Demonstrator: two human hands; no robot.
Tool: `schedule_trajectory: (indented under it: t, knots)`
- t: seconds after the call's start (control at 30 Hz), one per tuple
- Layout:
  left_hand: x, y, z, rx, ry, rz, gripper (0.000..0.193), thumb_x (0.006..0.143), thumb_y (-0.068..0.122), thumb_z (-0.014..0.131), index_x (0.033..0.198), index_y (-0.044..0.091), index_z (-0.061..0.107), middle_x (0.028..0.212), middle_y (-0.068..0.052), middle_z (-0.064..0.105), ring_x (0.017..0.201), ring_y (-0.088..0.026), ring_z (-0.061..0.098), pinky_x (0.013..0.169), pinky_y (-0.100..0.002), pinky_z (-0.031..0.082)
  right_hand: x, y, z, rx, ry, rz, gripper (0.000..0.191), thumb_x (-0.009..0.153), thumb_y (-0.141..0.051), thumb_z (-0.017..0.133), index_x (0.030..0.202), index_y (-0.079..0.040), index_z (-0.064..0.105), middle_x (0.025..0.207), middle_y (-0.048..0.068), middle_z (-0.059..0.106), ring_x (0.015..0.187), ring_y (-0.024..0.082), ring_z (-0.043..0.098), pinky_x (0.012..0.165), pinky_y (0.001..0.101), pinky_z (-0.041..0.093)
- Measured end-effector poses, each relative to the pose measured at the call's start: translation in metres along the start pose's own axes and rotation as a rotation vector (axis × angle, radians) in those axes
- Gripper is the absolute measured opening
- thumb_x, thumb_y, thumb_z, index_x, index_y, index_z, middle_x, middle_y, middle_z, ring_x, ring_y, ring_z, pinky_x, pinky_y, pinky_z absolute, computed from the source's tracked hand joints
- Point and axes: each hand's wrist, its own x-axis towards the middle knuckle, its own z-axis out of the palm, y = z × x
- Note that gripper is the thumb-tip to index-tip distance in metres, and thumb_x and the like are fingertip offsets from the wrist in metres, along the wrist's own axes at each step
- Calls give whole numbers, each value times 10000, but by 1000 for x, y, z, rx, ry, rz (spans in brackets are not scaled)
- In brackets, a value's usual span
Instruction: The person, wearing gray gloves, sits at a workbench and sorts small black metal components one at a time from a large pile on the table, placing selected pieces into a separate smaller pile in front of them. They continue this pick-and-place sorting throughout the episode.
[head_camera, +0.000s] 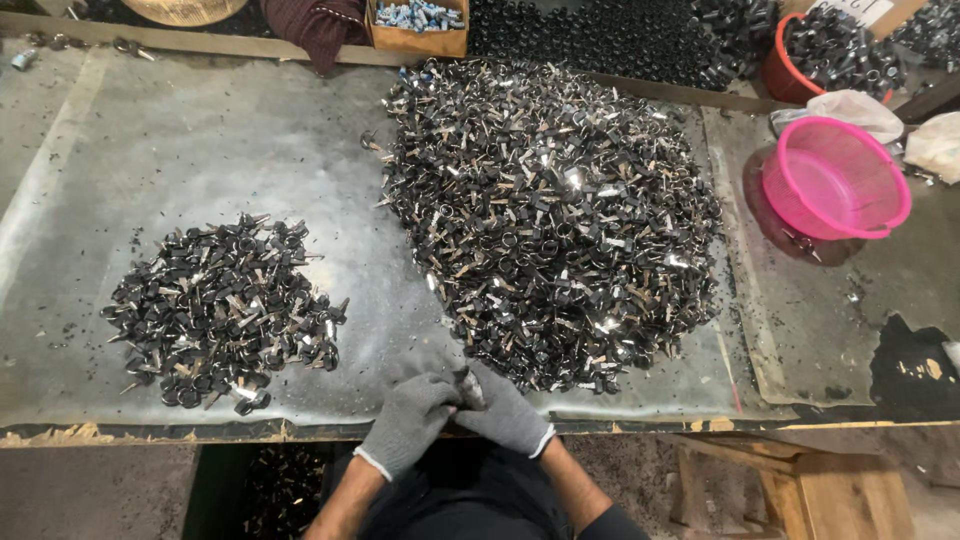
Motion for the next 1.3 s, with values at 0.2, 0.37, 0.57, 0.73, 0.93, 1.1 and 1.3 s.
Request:
schedule_trajectory:
  t: [0.2,0.37,0.57,0.73,0.93,1.1,1.3]
  knots:
    - [2,-10,-22,-105,-111,-43,123,758,82,781,879,74,758,871,-101,721,839,-271,685,788,-385,553,11,-9,-9,18,-171,61,695,737,-270,882,1309,-58,550,1138,112,730,1047,220,719,935,357,588]
    - [6,-5,-20,-27,-9,53,119,778,82,759,894,77,732,892,-100,723,864,-312,686,788,-421,545,23,-18,-6,-161,-161,148,596,798,-258,809,1313,-86,562,1111,178,750,994,322,740,865,429,598]
    - [15,-5,-9,450,180,299,122,773,2,663,885,47,681,1119,-138,685,957,-357,655,780,-424,549,33,-18,7,-521,51,221,422,874,-215,693,1269,-126,576,1016,252,720,873,454,710,766,546,577]
    - [16,-5,-3,380,289,108,405,767,-28,652,1169,4,684,1140,-187,668,972,-390,650,816,-458,545,24,-23,20,-435,301,176,298,967,-249,649,1172,-52,560,1077,242,642,826,487,700,690,556,591]
    - [14,-10,-12,214,237,-294,452,736,187,811,1154,95,667,907,-164,721,835,-401,697,735,-509,541,11,-29,32,-538,-10,206,688,912,-252,679,1487,9,408,1216,263,559,1101,454,603,881,549,521]
    - [15,-9,-16,224,226,-274,398,727,205,805,1087,72,697,893,-168,714,827,-399,688,719,-516,530,23,-24,27,-750,-187,-11,347,959,-273,649,1214,-44,599,1375,255,547,1190,420,583,967,478,540]
    - [18,-21,-11,280,90,-229,148,797,135,703,939,95,716,892,-146,716,859,-371,704,761,-502,540,39,-16,25,-527,-162,239,358,962,-234,619,1201,28,571,1065,283,660,1022,453,654,875,527,531]
